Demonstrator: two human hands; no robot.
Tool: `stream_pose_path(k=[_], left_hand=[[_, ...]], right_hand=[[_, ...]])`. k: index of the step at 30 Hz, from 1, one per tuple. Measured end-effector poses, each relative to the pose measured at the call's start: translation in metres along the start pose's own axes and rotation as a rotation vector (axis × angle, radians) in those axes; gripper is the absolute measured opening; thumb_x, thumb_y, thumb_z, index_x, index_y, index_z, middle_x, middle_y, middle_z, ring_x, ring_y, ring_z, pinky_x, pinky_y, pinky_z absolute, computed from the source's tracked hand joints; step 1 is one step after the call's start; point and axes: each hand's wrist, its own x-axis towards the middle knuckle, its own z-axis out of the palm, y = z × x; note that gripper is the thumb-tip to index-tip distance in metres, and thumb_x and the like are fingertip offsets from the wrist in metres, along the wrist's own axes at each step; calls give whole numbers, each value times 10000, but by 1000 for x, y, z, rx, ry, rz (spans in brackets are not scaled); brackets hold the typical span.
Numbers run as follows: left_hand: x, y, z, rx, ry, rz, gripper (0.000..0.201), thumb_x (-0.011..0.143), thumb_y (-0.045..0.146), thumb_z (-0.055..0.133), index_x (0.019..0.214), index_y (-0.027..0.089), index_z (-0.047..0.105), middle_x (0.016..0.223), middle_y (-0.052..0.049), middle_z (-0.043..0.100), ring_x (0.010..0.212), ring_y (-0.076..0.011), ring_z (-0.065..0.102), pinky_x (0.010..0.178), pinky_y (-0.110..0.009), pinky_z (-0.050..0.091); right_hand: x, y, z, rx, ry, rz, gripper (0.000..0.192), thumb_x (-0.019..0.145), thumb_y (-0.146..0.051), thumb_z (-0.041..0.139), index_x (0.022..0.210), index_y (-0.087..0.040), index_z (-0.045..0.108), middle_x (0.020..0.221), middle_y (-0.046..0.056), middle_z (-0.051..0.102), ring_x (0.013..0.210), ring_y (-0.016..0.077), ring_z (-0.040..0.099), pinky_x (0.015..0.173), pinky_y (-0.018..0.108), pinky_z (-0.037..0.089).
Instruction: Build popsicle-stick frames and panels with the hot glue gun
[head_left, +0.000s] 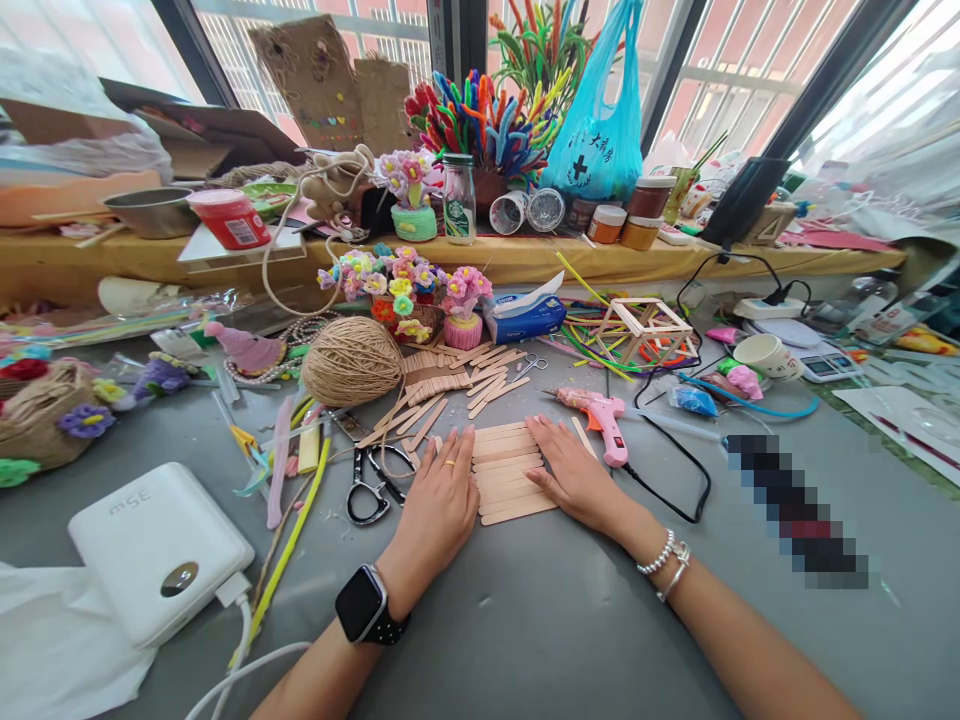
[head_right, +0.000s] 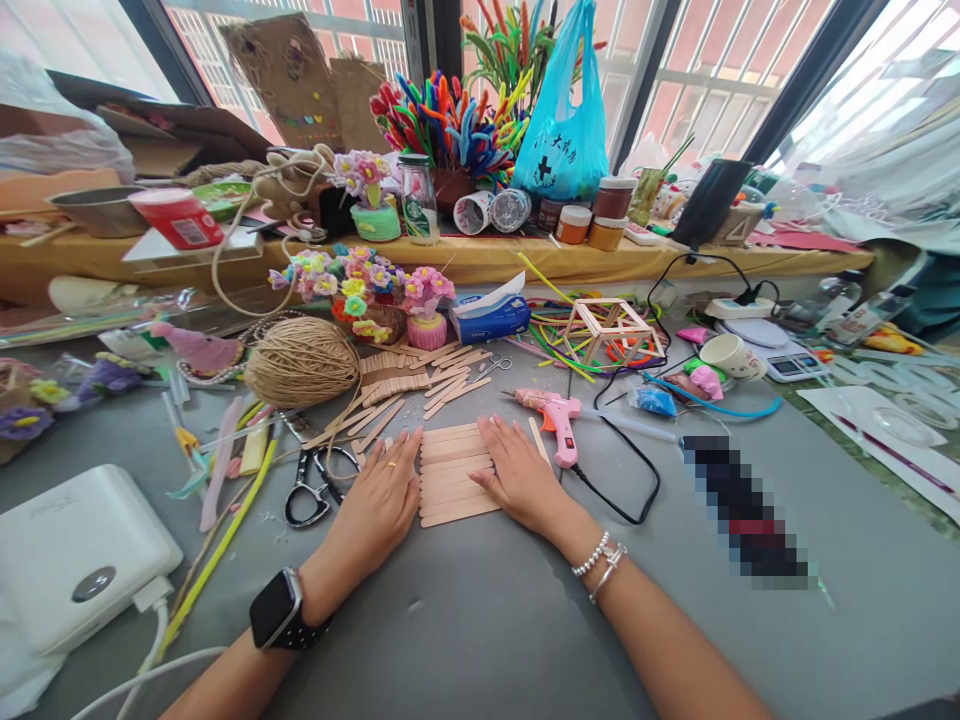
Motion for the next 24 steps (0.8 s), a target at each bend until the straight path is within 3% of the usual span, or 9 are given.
stream_pose_path(k=[6,24], left_hand=[[4,2,-3,-8,-63,27,476,831,155,266,1287,16,260,1323,-144,372,1259,-247,246,1023,-444,221],[3,3,-1,-21,-69,7,480,852,209,281,1297,30,255,1324,-141,372,1262,-244,240,1028,-448,206]], right_hand=[[0,-1,-1,10,3,-29,618,858,-469,281,1366,-166,104,1379,94,289,1281,202,187,1029,451,209],[0,0,0,29,2,-19,617,854,-478,290,1362,-165,132,1374,99,298,1280,204,192,1028,451,209]])
